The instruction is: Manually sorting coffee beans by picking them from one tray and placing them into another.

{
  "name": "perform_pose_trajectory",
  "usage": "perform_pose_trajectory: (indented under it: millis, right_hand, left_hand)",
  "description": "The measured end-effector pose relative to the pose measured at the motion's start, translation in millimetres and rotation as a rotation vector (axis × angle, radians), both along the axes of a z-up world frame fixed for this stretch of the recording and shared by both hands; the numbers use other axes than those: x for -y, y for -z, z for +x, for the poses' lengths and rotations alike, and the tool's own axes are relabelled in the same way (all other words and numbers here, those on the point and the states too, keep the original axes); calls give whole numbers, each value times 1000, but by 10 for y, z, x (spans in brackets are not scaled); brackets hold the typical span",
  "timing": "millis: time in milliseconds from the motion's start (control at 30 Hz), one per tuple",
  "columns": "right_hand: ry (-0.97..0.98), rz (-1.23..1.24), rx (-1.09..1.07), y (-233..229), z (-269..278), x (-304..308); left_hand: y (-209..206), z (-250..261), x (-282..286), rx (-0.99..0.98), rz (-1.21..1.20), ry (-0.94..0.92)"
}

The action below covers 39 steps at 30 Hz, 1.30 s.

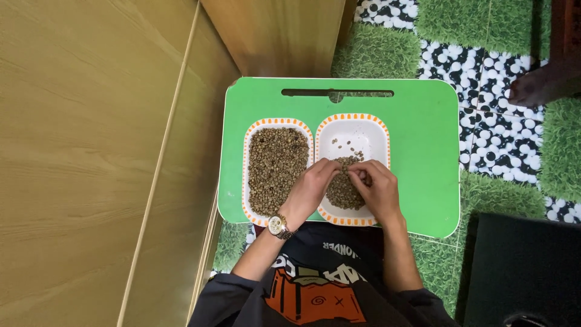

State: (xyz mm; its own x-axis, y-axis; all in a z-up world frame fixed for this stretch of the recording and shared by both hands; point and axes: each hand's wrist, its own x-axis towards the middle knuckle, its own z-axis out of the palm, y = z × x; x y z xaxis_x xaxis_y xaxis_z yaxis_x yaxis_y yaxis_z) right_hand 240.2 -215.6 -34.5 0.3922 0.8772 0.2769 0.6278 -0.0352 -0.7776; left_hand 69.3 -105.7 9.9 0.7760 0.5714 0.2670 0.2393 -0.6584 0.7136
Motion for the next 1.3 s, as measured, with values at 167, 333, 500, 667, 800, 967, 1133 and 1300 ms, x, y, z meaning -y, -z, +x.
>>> perform_pose_trajectory:
  millis: [167, 333, 500, 667, 800, 967, 1133, 1300]
  right_hand:
    - [-3, 23, 49, 46, 41, 4]
    - [27, -3, 91, -30, 3, 12]
    - [32, -59, 81, 33, 1, 65]
    - [15, -85, 94, -71, -55, 48]
    - [-6, -81, 104, 166, -3, 32]
    - [-1, -72, 91, 137, -41, 12]
    - [11, -71, 111, 8, -85, -10]
    - [0, -65, 101, -14, -80, -13]
  left_hand:
    - [48, 19, -11, 13, 33, 11]
    - [59, 15, 7, 52, 162, -11]
    - [159, -223, -97, -6, 243, -139]
    - [319, -656, -492, -175, 266, -248]
    - [202, -872, -827, -211, 200, -256]
    - [91, -764, -1019, -275, 273, -253]
    - [232, -529, -1115, -252, 337, -177]
    - [268, -433, -1118, -286, 380, -136]
